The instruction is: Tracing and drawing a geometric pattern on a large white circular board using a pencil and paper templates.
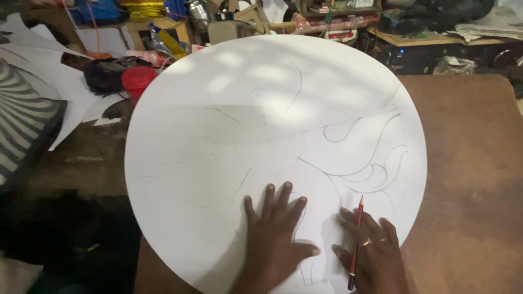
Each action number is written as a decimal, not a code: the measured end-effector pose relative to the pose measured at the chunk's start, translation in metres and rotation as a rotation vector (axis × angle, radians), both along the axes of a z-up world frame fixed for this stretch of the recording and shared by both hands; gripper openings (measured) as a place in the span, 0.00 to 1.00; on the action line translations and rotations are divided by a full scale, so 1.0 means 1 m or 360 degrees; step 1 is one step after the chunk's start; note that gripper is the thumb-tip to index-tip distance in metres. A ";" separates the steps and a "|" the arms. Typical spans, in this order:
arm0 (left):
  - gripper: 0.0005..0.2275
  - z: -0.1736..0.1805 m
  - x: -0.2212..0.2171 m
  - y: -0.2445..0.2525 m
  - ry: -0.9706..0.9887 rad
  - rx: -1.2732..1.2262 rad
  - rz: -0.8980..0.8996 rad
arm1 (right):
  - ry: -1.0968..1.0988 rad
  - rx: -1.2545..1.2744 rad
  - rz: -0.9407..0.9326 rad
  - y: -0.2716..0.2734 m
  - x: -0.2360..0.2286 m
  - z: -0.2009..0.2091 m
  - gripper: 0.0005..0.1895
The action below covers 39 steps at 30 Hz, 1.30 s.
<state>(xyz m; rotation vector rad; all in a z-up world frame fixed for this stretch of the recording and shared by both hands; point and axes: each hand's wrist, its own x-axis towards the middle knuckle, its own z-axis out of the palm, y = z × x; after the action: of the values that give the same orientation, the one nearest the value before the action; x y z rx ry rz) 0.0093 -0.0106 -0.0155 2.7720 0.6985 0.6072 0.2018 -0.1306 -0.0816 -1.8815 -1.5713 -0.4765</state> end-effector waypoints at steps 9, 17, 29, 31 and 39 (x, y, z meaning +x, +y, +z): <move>0.35 -0.028 -0.007 -0.020 -0.0170 -0.0122 0.0328 | -0.0162 -0.0042 -0.0010 -0.003 0.038 -0.035 0.30; 0.27 -0.132 -0.126 0.032 -0.0076 0.0106 0.0755 | 0.0044 -0.0096 -0.0184 -0.029 0.027 -0.014 0.27; 0.29 -0.326 -0.284 0.157 -0.0685 0.0278 0.0854 | -0.0131 -0.0012 -0.0199 -0.021 0.044 -0.050 0.31; 0.29 -0.287 -0.262 0.133 -0.0808 0.0245 0.1009 | -0.0163 0.0005 -0.0215 -0.018 0.043 -0.055 0.31; 0.27 -0.228 -0.249 0.100 -0.1050 -0.0445 0.1360 | -0.0319 0.0168 -0.0216 -0.020 0.044 -0.119 0.27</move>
<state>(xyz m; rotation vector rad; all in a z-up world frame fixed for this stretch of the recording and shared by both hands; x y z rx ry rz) -0.2401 0.0896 -0.2435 1.7377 1.6053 1.3446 0.2457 -0.1508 -0.2010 -1.9152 -1.5162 -0.8140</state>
